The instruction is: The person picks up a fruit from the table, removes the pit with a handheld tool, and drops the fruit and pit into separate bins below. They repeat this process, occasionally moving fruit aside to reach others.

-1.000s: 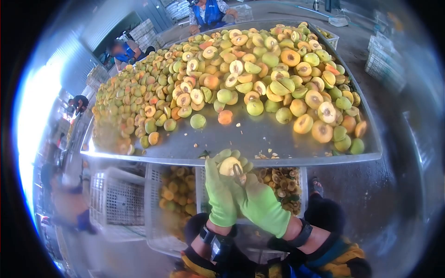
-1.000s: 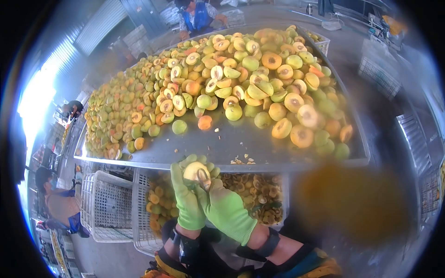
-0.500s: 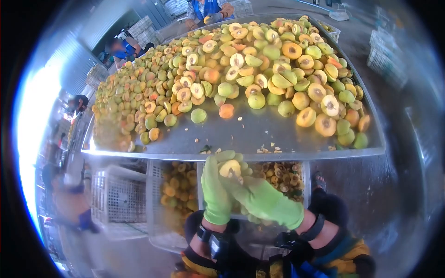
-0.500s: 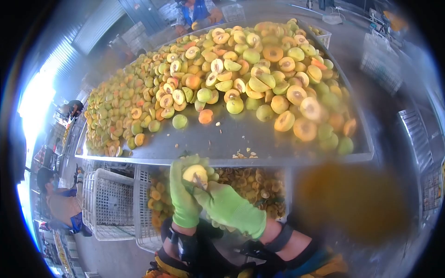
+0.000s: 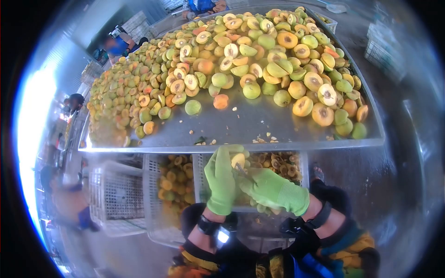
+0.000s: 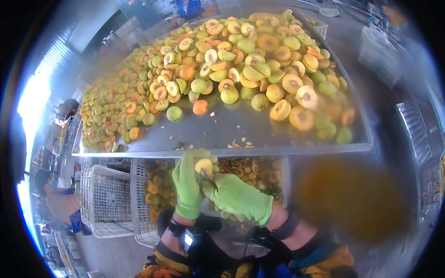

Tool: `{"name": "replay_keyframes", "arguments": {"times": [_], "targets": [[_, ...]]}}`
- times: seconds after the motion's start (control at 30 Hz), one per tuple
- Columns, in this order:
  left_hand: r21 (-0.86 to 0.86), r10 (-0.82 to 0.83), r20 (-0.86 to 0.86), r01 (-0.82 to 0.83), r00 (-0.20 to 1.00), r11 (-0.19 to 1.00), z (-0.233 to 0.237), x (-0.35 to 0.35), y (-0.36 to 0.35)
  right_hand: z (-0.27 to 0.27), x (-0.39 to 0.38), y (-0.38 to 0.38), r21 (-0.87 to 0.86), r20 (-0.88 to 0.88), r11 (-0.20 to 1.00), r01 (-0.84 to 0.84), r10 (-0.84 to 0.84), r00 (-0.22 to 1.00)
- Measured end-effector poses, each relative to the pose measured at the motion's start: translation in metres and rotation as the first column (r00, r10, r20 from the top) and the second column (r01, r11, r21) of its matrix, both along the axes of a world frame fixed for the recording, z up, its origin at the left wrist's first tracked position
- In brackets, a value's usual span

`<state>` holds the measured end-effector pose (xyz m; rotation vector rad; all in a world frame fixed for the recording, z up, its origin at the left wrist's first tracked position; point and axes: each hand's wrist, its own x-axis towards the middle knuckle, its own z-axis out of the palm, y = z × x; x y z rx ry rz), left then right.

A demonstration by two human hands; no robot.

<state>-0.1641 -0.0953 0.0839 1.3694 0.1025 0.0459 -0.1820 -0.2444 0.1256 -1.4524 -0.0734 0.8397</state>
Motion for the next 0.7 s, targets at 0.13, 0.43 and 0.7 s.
{"name": "replay_keyframes", "arguments": {"times": [0.13,0.43,0.7], "targets": [[0.016,-0.034,-0.045,0.035,0.998,0.999,0.000,-0.006,0.000,-0.002,0.001,-0.009,0.026,-0.104,0.996,-0.090,0.093,0.990],[0.228,-0.053,0.235,-0.002,0.970,0.974,-0.015,-0.014,0.000,-0.002,0.003,-0.008,0.011,-0.181,0.993,-0.113,0.114,0.977],[-0.198,-0.108,-0.061,0.095,0.992,0.976,-0.013,-0.010,0.011,-0.012,0.006,-0.004,0.141,-0.235,0.987,-0.081,0.113,0.965]]}}
